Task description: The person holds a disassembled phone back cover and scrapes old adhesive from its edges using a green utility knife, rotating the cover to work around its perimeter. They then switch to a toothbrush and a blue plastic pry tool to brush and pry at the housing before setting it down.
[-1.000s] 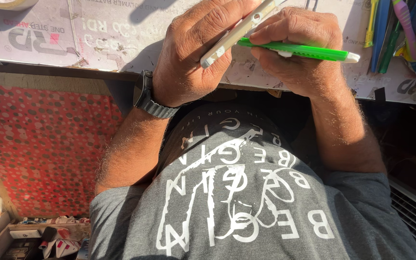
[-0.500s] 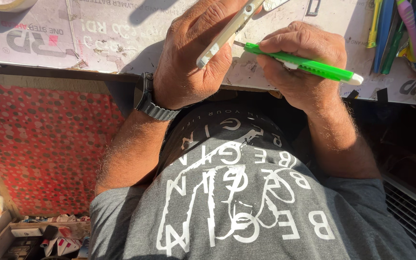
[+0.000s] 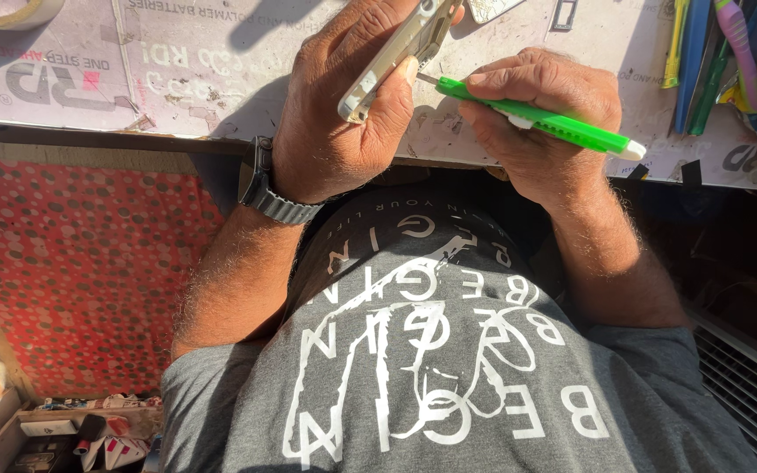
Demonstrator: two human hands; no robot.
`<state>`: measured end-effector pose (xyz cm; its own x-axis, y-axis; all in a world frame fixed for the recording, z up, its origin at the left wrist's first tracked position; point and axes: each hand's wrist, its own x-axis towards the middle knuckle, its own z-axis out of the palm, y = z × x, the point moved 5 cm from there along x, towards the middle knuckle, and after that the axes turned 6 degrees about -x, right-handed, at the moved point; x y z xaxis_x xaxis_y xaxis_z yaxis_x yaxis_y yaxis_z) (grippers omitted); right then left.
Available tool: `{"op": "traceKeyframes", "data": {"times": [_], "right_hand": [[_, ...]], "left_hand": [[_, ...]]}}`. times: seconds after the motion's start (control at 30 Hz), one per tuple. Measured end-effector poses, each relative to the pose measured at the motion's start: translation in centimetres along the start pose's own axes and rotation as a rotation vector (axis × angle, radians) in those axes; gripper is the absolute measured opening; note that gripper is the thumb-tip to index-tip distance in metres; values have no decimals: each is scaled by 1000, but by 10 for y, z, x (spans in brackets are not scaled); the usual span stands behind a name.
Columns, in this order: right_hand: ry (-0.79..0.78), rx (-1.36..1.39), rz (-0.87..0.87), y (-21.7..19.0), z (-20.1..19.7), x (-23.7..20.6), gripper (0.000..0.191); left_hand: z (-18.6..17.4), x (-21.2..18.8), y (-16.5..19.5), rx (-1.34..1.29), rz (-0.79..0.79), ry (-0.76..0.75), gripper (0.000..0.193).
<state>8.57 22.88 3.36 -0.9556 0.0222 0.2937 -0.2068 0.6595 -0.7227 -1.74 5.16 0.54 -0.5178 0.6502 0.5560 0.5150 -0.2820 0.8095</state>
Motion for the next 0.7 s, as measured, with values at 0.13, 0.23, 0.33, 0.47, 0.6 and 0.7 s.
{"op": "traceKeyframes", "data": {"times": [0.13,0.23,0.33,0.47,0.6,0.7], "right_hand": [[-35,-38,2,0,1,-2,16],[-37,-20,-3,1,2,-1,16],[-17,15,-10,0,2,0,18],[-32,-50,-26,-3,4,1,18],[-18,-39,-37,-5,4,2,19],[-9,-76,-66,-7,4,3,21]], "left_hand": [[1,-2,-4,-3,-8,-17,48],[1,-4,-6,-14,-23,-32,55],[1,-5,-4,33,47,-22,66],[3,-5,-4,47,79,-47,76],[4,-5,-3,98,75,-40,84],[5,-5,-2,116,55,-45,85]]}}
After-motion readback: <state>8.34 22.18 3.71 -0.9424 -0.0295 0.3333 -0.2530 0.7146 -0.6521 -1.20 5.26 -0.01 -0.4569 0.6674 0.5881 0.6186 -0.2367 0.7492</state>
